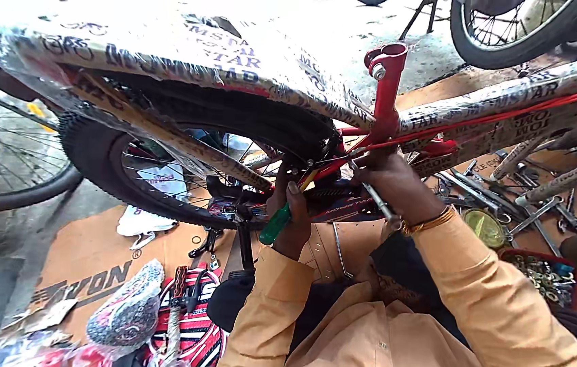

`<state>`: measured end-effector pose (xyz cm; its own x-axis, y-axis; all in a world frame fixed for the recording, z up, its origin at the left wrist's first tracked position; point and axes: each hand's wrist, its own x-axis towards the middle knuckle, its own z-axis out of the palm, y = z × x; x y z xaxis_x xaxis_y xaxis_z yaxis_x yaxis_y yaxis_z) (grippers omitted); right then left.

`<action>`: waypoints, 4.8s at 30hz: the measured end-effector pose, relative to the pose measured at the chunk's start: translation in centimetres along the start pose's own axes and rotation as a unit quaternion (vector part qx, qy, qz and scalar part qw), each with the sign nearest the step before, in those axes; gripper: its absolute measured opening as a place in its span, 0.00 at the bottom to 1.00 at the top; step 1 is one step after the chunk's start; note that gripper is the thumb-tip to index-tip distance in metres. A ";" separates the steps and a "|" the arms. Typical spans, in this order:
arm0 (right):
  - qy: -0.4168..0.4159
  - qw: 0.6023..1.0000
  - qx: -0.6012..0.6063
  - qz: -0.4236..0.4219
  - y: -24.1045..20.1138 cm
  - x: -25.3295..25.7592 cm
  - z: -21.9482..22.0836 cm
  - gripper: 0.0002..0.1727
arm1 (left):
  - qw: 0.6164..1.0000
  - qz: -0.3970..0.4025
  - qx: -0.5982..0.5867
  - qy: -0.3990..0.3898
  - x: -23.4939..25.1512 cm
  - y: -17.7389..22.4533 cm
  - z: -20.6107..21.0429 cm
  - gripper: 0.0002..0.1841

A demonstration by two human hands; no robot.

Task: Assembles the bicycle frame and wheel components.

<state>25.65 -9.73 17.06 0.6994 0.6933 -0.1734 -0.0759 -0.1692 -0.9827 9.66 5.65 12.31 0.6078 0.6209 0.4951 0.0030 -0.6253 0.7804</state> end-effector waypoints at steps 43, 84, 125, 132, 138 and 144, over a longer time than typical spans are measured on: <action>0.043 0.996 0.083 -0.012 1.3 -0.5 4.3 0.24 | 1.000 -0.002 0.003 -0.016 0.4 0.3 0.1 0.35; -0.084 0.986 0.142 -0.013 0.5 1.3 -1.2 0.13 | 1.000 0.015 0.015 -0.010 0.4 0.1 -0.2 0.31; 0.001 0.987 0.153 -0.043 2.0 0.3 5.6 0.31 | 1.000 0.008 -0.004 -0.008 0.4 0.3 -0.2 0.30; -0.081 0.994 0.072 -0.024 -0.5 1.0 -1.7 0.11 | 1.000 -0.003 0.001 -0.006 0.6 0.1 0.0 0.33; -0.031 0.999 0.023 -0.029 0.4 0.3 -0.1 0.18 | 1.000 -0.004 0.002 -0.004 0.8 0.1 0.2 0.33; 0.015 0.990 0.134 -0.041 2.2 0.0 4.9 0.23 | 1.000 -0.012 0.001 0.001 0.6 0.3 0.2 0.34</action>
<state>22.01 -6.66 14.56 0.7311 0.6756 -0.0948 -0.2013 0.0808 -0.9762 10.22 5.75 12.74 0.6063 0.6370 0.4760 0.0193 -0.6103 0.7920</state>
